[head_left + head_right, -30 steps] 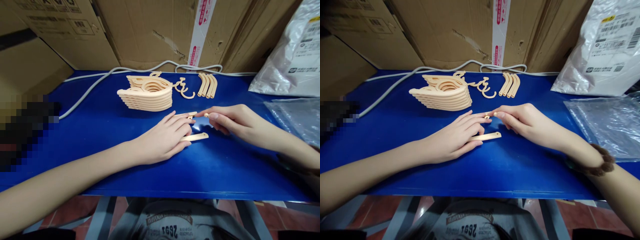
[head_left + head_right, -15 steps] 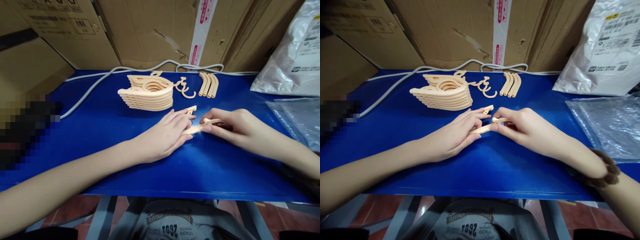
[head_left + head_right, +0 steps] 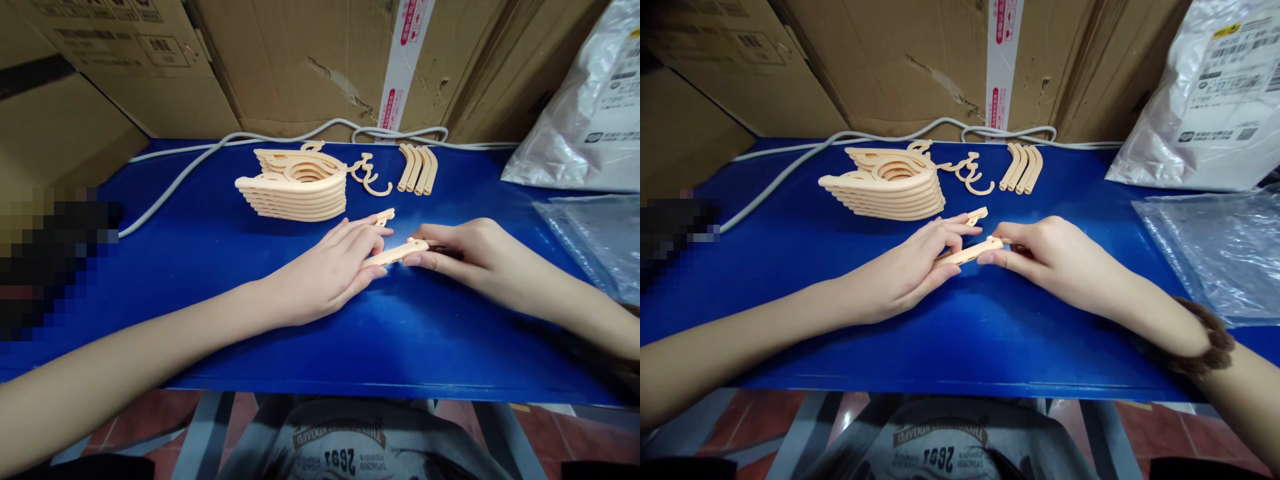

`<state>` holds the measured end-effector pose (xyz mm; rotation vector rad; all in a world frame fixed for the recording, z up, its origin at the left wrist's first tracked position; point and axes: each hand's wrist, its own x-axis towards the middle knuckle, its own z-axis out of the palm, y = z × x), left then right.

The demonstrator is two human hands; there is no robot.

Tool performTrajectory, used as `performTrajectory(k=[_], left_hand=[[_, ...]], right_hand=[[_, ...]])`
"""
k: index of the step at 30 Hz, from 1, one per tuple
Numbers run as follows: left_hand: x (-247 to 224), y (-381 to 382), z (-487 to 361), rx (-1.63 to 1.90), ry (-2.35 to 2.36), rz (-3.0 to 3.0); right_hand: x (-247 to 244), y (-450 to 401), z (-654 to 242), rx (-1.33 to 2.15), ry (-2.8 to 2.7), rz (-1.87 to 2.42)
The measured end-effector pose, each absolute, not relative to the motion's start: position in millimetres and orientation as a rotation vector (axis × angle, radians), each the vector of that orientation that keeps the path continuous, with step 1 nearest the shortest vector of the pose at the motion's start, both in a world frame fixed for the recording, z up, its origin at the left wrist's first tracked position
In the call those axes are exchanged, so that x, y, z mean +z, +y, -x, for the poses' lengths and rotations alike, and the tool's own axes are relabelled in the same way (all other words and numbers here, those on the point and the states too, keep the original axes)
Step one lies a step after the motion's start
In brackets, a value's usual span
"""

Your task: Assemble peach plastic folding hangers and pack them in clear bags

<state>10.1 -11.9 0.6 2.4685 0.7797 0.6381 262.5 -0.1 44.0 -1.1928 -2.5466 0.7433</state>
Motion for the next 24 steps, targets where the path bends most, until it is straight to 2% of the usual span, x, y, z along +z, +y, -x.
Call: performTrajectory(k=[24], left_hand=[[-0.1, -9.1, -8.2, 0.545, 0.751, -2.618]], right_hand=[[35.5, -0.2, -268.4, 0.600, -2.561, 1.261]])
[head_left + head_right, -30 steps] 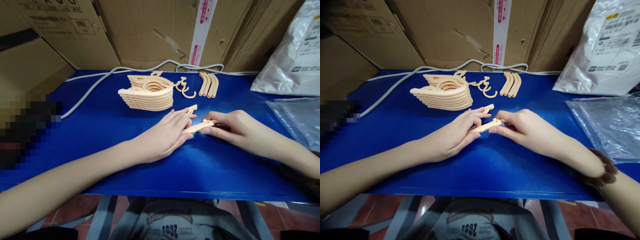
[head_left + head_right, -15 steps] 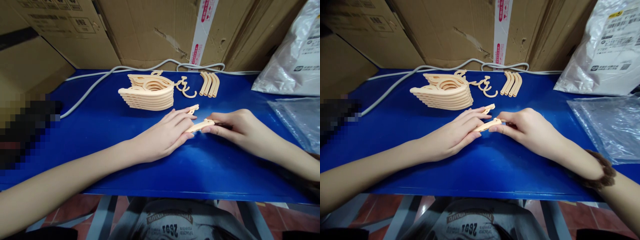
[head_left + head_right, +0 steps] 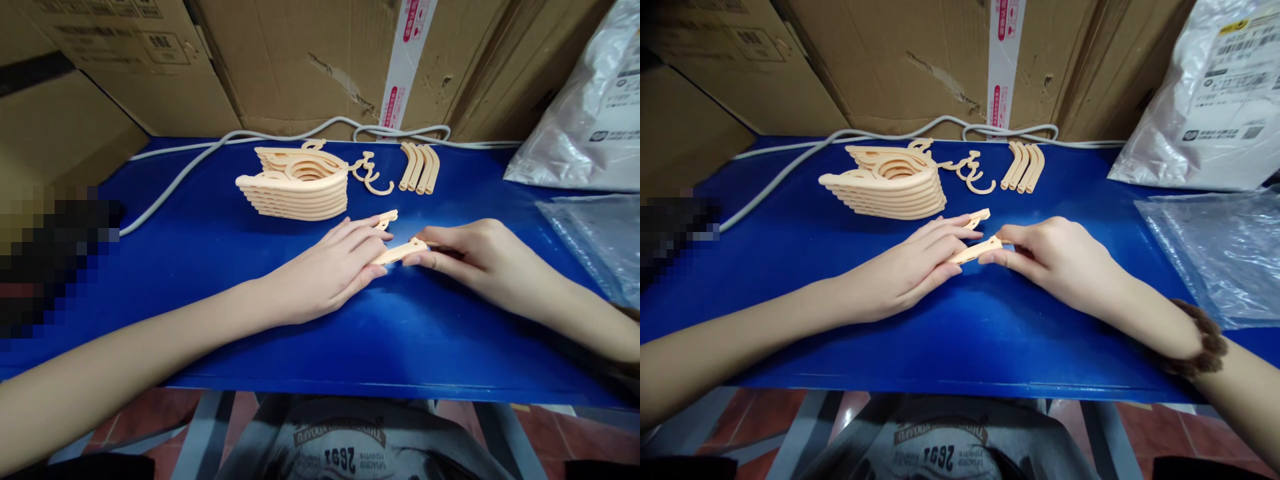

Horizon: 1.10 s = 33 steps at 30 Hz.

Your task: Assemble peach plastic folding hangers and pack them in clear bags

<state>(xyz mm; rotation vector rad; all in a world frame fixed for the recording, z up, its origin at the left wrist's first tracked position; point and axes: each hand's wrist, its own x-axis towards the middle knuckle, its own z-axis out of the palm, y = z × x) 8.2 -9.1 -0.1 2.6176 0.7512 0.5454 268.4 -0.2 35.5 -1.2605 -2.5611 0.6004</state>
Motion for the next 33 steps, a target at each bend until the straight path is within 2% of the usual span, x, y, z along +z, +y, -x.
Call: performTrajectory(k=[5, 9, 23, 33], left_hand=[[-0.1, -7.8, -6.9, 0.548, 0.741, -2.605], [0.2, -6.6, -6.4, 0.577, 0.726, -2.614], [-0.1, -7.2, -6.3, 0.530, 0.716, -2.602], [-0.7, -5.9, -6.5, 0.546, 0.665, -2.644]], right_hand=[[26.2, -0.1, -271.6, 0.295, -2.599, 1.170], [29.6, -1.8, -268.8, 0.210, -2.655, 1.172], [28.4, 5.8, -275.9, 0.364, -2.615, 0.965], [38.7, 1.4, -269.9, 0.135, -2.664, 0.942]])
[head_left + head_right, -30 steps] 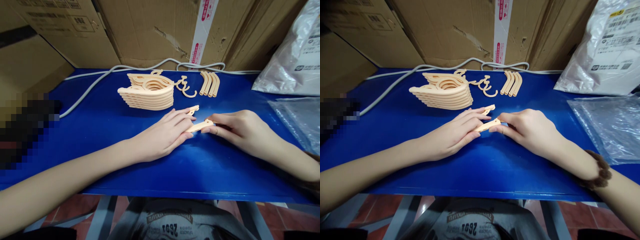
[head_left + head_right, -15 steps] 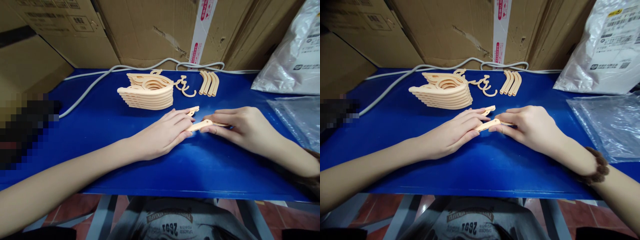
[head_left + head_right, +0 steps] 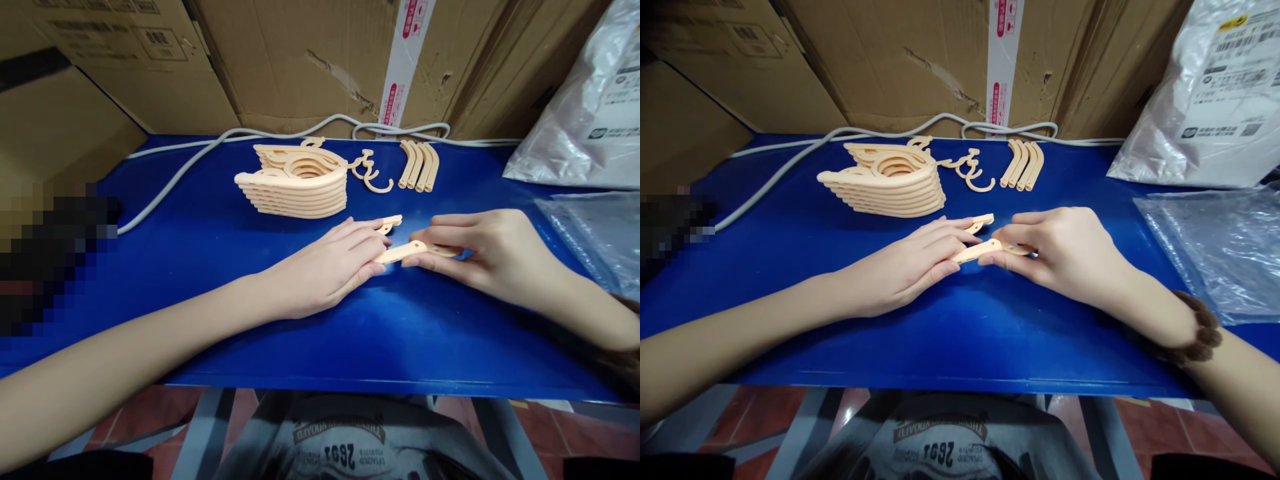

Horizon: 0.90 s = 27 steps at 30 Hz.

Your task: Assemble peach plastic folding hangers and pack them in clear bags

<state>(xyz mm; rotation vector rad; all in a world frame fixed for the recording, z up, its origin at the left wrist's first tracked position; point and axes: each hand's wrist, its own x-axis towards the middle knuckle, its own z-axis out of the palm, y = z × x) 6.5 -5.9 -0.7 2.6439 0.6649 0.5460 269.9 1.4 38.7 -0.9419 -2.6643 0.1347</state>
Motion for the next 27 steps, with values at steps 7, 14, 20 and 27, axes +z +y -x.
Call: performTrajectory(k=[7, 14, 20, 27], left_hand=[[-1.3, -5.6, -6.0, 0.548, 0.657, -2.641], [-2.8, -6.9, -5.8, 0.477, 0.661, -2.639], [0.6, -10.6, -4.9, 0.533, 0.692, -2.487], [-4.0, -1.3, -2.3, 0.663, 0.717, -2.444]], right_hand=[[38.8, -0.1, -271.4, 0.118, -2.674, 0.928], [34.2, 7.0, -274.5, 0.370, -2.739, 1.001], [45.4, 1.1, -272.9, 0.697, -2.832, 0.911], [35.8, -6.3, -263.1, 0.810, -2.784, 0.614]])
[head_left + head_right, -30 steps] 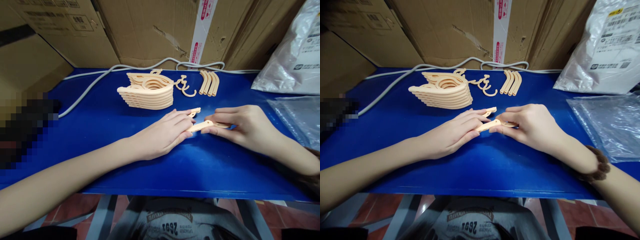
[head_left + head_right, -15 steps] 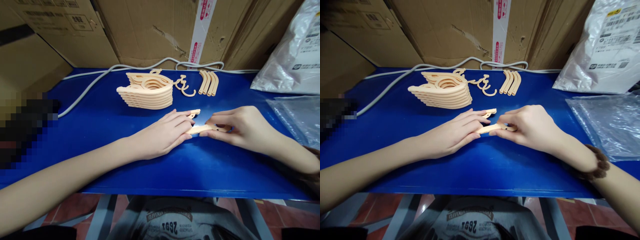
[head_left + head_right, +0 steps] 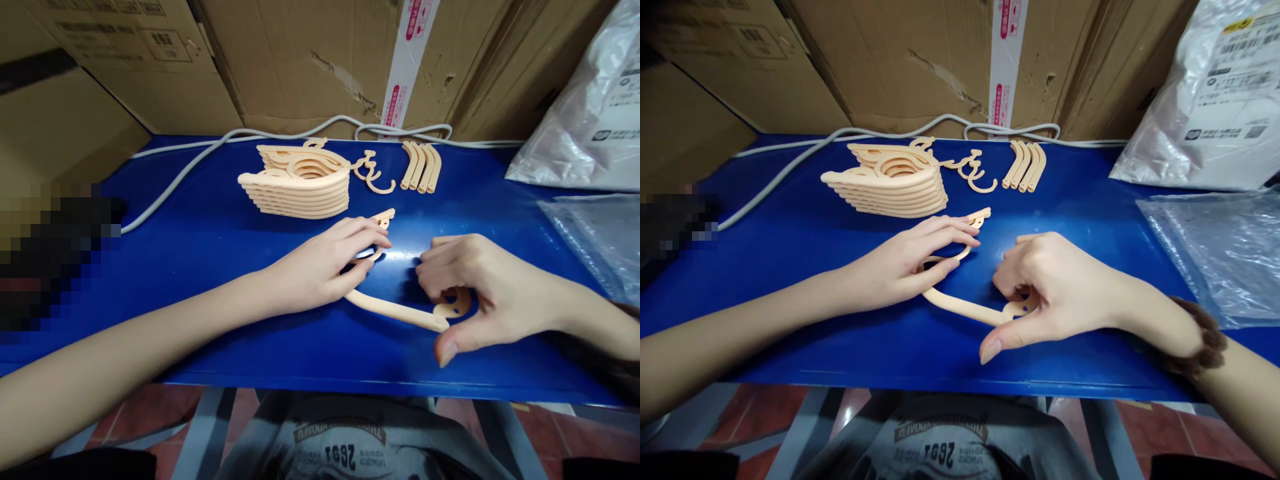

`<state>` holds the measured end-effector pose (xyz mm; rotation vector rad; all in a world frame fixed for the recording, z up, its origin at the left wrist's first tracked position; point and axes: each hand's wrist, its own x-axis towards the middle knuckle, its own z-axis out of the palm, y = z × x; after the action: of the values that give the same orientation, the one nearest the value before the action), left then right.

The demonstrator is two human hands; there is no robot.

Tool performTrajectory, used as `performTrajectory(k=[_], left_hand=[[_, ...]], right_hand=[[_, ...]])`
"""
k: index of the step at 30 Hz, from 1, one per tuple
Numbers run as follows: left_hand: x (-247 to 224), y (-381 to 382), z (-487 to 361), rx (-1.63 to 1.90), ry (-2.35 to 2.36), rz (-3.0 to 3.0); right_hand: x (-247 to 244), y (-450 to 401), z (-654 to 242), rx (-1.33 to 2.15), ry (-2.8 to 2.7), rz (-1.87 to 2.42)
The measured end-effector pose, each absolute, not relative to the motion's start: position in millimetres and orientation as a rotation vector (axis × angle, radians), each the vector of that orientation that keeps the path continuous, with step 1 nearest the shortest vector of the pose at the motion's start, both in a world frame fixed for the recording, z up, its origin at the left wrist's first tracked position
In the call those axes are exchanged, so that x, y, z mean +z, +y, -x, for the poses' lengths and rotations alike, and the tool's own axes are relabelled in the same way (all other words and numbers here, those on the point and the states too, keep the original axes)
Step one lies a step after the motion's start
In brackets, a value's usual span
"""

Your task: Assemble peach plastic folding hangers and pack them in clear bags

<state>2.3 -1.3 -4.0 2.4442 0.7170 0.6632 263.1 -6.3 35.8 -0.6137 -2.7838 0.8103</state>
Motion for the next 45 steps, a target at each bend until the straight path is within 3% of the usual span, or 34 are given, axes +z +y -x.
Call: performTrajectory(k=[7, 14, 23, 32, 40, 45], left_hand=[[-6.4, -0.1, -4.4, 0.708, 0.780, -2.440], [-6.0, -1.8, -4.7, 0.712, 0.856, -2.456], [-9.2, -1.4, -2.9, 0.646, 0.918, -2.532], [-8.0, -2.0, -3.7, 0.598, 0.945, -2.569], [-7.3, -3.1, -2.8, 0.688, 0.915, -2.587], [-7.9, -1.9, -1.1, 0.697, 0.826, -2.649]], right_hand=[[28.8, -5.1, -256.1, 0.509, -2.732, 0.521], [35.6, -5.7, -261.0, -0.283, -2.802, 0.725], [29.9, -24.3, -247.0, 0.193, -2.893, 0.588], [33.7, -28.2, -246.7, 0.370, -2.894, 0.537], [27.5, -6.9, -258.6, -0.182, -2.881, 0.607], [26.7, 3.9, -264.9, -0.319, -2.804, 0.811]])
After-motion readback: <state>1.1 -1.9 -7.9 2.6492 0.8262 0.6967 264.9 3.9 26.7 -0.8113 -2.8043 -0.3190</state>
